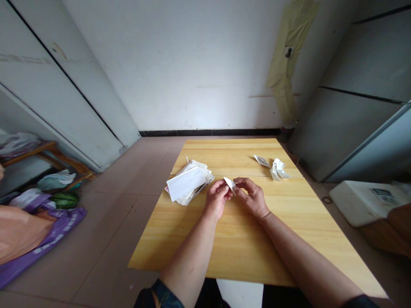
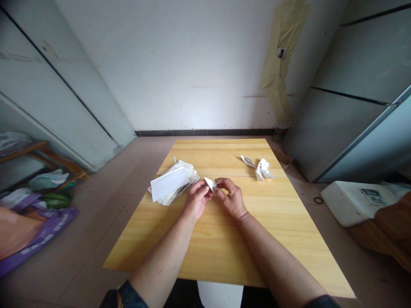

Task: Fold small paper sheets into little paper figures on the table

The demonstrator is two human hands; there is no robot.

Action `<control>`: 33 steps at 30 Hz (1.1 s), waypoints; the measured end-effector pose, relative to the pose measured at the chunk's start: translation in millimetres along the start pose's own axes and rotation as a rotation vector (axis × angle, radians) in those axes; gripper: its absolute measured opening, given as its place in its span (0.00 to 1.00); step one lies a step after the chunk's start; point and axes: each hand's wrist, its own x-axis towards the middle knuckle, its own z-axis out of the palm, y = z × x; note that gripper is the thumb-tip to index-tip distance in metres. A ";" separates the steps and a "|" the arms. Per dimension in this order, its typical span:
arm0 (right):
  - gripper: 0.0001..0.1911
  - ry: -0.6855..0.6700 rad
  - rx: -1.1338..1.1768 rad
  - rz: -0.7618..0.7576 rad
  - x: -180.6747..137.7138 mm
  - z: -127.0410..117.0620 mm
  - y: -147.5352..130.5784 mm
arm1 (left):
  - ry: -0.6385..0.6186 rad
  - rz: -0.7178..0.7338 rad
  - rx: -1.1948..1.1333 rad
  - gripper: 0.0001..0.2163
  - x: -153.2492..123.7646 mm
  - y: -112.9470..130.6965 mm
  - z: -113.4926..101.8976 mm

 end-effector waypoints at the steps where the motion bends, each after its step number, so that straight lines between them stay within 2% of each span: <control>1: 0.10 0.004 0.011 0.011 0.0 0.1 0.9 | 0.003 0.003 0.006 0.14 -0.1 -0.2 0.2; 11: 0.13 0.014 0.084 0.141 1.0 -0.8 7.5 | 0.001 0.010 0.012 0.11 -1.8 2.2 2.9; 21: 0.20 -0.003 0.415 0.346 3.6 2.4 5.1 | -0.012 0.001 0.025 0.11 -0.5 -1.4 0.5; 33: 0.16 -0.024 0.396 0.312 6.9 -0.4 -4.8 | 0.035 0.077 0.170 0.13 -0.2 -5.3 0.1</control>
